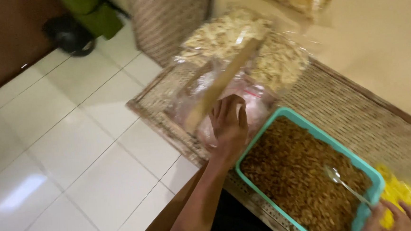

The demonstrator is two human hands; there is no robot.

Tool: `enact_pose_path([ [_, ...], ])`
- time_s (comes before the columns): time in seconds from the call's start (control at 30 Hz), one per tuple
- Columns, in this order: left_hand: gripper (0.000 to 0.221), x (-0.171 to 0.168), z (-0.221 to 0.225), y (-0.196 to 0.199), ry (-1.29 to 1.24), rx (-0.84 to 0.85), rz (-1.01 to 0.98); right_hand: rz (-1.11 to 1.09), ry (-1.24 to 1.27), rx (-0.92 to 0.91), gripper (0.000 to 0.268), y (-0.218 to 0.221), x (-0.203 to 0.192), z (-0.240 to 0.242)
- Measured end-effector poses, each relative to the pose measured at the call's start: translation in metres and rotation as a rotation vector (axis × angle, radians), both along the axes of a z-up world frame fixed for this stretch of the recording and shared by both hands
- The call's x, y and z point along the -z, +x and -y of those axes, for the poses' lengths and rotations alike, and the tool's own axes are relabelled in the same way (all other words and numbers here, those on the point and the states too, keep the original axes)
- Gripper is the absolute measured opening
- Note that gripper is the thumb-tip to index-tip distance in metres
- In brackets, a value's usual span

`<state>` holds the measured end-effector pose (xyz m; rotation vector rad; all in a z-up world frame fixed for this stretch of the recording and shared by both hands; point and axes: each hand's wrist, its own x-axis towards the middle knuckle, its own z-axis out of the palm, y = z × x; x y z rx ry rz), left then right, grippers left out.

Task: A person uses a spoon to scoop small snacks from a tray into a small plastic bag for packaging.

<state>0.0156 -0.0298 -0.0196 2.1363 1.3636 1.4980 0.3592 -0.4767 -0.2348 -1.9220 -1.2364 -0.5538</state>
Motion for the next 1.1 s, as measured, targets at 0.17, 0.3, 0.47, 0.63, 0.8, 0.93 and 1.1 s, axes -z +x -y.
enact_pose_path([
  [0.17,0.028,-0.012,0.06,0.039,0.026,0.627,0.067,-0.144,-0.05,-0.008,0.017,-0.117,-0.131,-0.114],
  [0.3,0.017,0.015,0.125,0.076,-0.133,1.068,0.23,-0.194,-0.08,-0.109,0.027,-0.139,-0.128,-0.123],
  [0.47,0.006,0.05,0.166,0.095,-0.413,1.269,0.09,-0.295,0.062,-0.183,0.022,-0.153,-0.138,-0.132],
  [0.63,0.009,0.044,0.166,0.107,-0.54,1.291,0.109,-0.377,0.134,-0.102,0.014,-0.15,-0.137,-0.13],
  [0.8,0.014,0.041,0.157,0.105,-0.685,1.305,0.111,-0.475,0.161,-0.089,0.011,-0.151,-0.139,-0.132],
  [0.93,0.028,0.028,0.149,0.096,-0.639,1.277,0.09,-0.552,0.185,0.005,0.01,-0.156,-0.128,-0.131],
  [1.1,0.017,0.045,0.147,0.092,-0.575,1.272,0.009,-0.66,0.303,0.033,0.013,-0.169,-0.147,-0.136],
])
